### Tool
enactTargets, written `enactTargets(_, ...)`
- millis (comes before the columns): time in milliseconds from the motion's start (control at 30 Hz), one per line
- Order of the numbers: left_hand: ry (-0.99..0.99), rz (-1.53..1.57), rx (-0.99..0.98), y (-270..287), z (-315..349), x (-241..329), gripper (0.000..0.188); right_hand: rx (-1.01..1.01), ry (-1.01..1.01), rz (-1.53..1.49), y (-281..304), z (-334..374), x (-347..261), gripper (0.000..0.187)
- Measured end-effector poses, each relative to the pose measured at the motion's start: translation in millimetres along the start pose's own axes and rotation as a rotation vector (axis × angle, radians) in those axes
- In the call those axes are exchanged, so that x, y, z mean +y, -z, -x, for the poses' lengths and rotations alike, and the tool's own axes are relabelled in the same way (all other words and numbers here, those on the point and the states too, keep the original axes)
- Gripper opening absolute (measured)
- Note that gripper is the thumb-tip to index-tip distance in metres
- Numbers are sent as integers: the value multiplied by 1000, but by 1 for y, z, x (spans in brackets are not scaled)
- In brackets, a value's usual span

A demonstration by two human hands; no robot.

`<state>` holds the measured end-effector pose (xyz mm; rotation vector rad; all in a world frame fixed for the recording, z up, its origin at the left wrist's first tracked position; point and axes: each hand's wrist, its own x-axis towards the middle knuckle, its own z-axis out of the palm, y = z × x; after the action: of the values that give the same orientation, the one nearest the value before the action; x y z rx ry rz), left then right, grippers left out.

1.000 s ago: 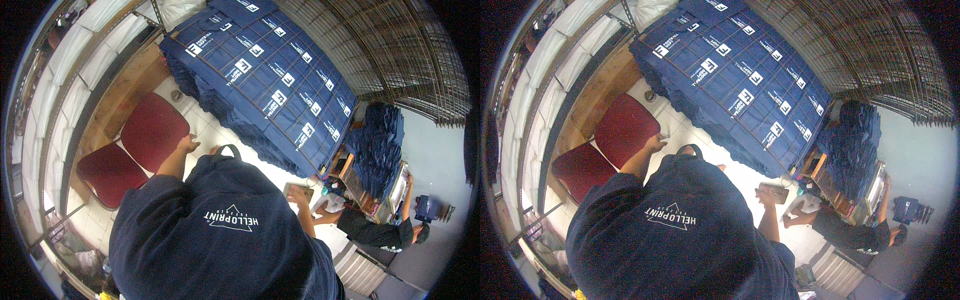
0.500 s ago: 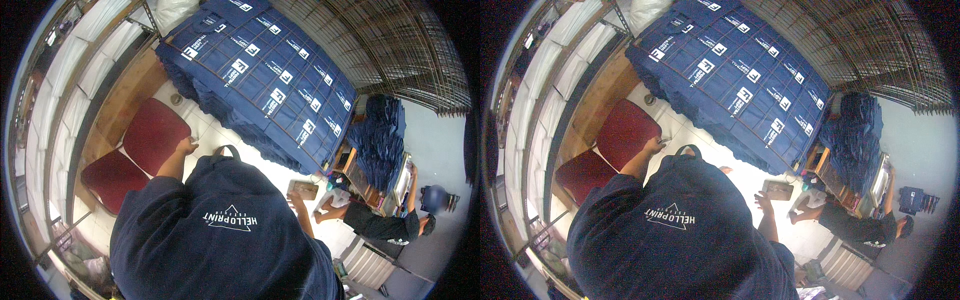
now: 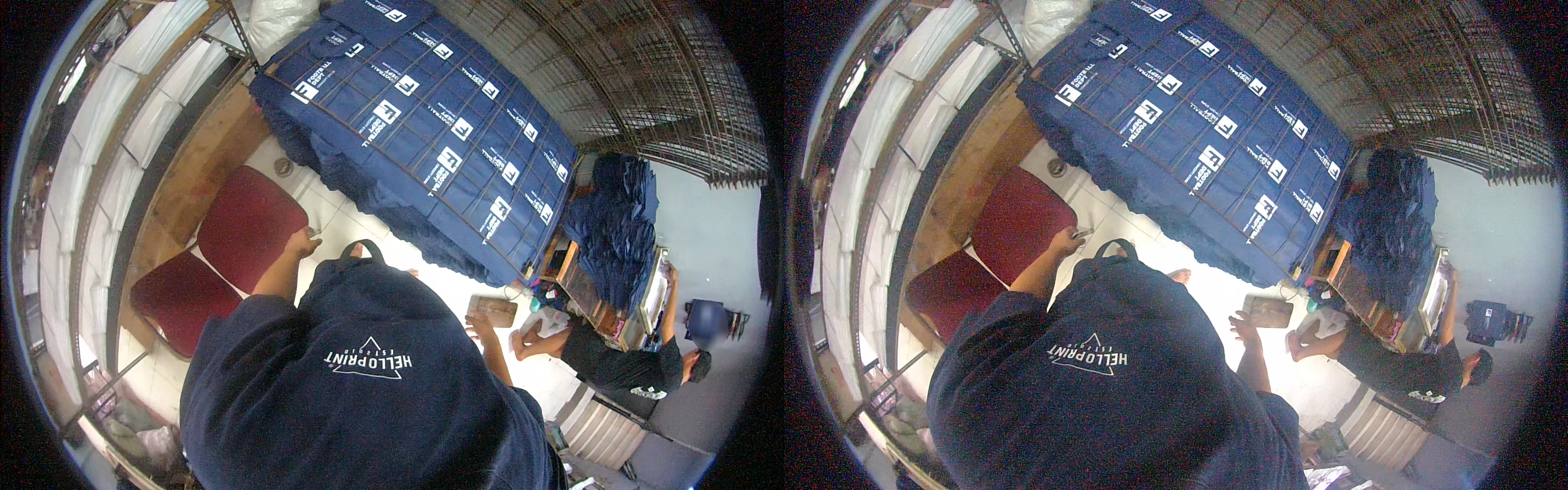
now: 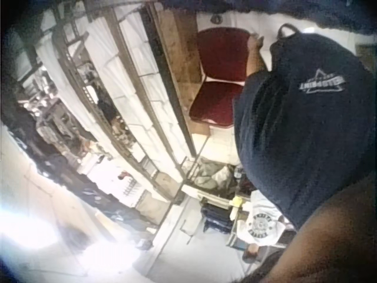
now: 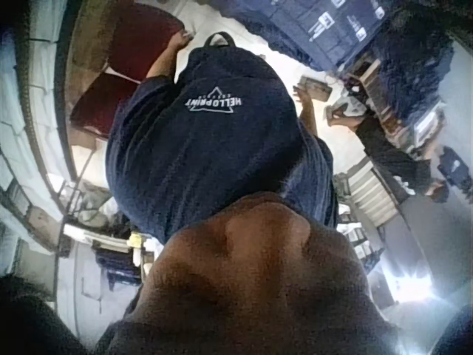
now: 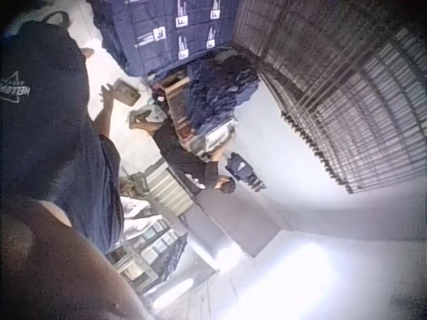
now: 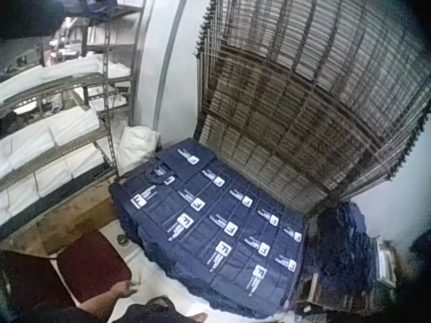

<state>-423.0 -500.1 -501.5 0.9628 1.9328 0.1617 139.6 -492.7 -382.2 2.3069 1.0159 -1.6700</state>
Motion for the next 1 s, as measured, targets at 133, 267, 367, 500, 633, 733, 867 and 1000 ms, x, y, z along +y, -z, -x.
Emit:
enactTargets(133,75,-24,-14,7,9,1,56,35,22,19,9,-14,-1,59)
enactTargets(267,59,18,16,-3,7,-15,57,56,42,22,18,-34,-6,56)
enactTargets(367,13,12,22,-5,3,-17,58,71,114,15,17,-33,-10,54)
enactTargets(500,34,-23,34,2,2,-4,55,111,86,53,4,-29,-18,50)
enactTargets(633,-23,-24,47,-2,-16,-6,54,120,61,46,5,-18,-9,50)
enactTargets(733,-57,-50,39,-4,-18,-2,56,121,13,21,13,-19,-2,53)
enactTargets(867,-54,-64,39,-1,-19,1,55,121,21,10,14,-17,-4,54)
enactTargets(1000,-27,-62,27,-1,-20,-2,56,158,63,-3,9,-15,-5,52)
